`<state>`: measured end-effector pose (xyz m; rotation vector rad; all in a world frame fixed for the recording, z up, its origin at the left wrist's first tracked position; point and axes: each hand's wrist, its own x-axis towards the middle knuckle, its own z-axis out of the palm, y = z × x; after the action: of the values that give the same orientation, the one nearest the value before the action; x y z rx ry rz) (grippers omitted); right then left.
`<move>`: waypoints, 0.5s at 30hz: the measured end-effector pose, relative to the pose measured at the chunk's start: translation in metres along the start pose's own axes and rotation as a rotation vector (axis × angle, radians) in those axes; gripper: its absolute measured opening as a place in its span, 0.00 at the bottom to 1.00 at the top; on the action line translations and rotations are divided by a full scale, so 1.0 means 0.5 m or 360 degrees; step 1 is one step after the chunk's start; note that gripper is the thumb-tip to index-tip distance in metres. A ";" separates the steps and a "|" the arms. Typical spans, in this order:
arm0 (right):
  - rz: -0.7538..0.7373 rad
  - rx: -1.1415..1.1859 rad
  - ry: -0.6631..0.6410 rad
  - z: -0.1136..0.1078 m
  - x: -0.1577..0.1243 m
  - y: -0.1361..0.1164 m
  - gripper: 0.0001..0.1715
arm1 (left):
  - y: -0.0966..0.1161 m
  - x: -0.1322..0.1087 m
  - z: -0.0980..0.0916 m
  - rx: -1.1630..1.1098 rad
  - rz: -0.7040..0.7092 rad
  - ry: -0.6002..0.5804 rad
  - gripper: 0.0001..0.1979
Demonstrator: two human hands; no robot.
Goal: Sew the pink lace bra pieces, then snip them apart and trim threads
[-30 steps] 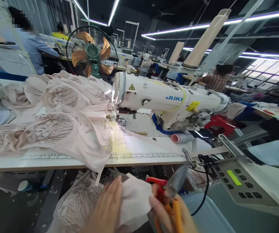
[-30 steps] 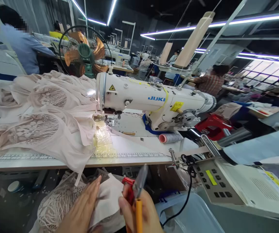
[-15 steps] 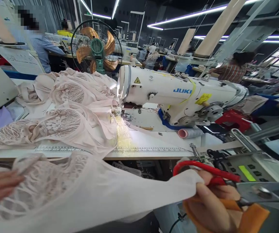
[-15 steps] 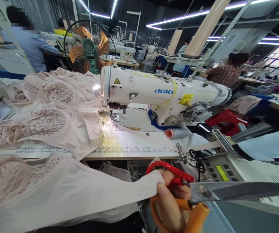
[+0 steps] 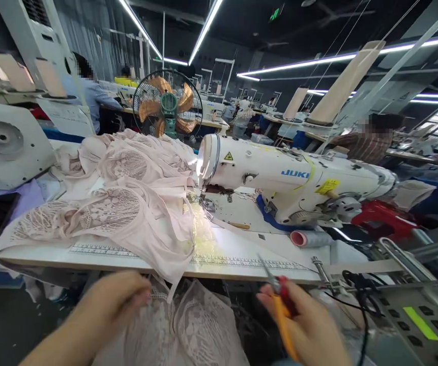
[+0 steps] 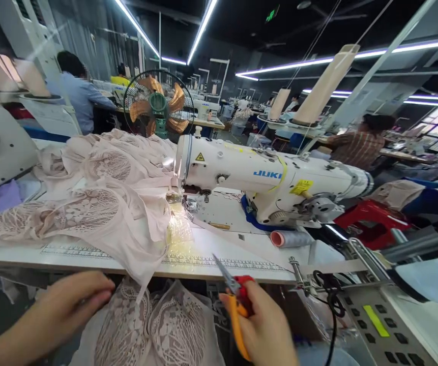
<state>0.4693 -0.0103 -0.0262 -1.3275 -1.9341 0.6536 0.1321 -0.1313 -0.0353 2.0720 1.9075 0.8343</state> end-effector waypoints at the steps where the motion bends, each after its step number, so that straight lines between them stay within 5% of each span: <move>1: -0.0053 0.0057 -0.0060 0.047 0.024 -0.030 0.17 | -0.017 0.035 -0.039 0.0027 -0.0135 0.0151 0.13; 5: -0.0123 0.0096 -0.0334 0.181 0.115 -0.136 0.13 | -0.115 0.177 -0.151 0.0093 -0.0690 0.0807 0.16; 10: -0.0181 0.0165 -0.0360 0.220 0.151 -0.167 0.10 | -0.221 0.264 -0.178 -0.0096 -0.0832 0.0837 0.14; 15: 0.0044 0.0983 -0.0640 0.199 0.114 -0.114 0.17 | -0.210 0.233 -0.179 -0.0538 -0.0744 0.0939 0.15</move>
<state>0.3452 0.0207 -0.0330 -0.8728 -1.7815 1.4799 -0.0039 -0.0235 0.0155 1.1859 2.1855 1.6166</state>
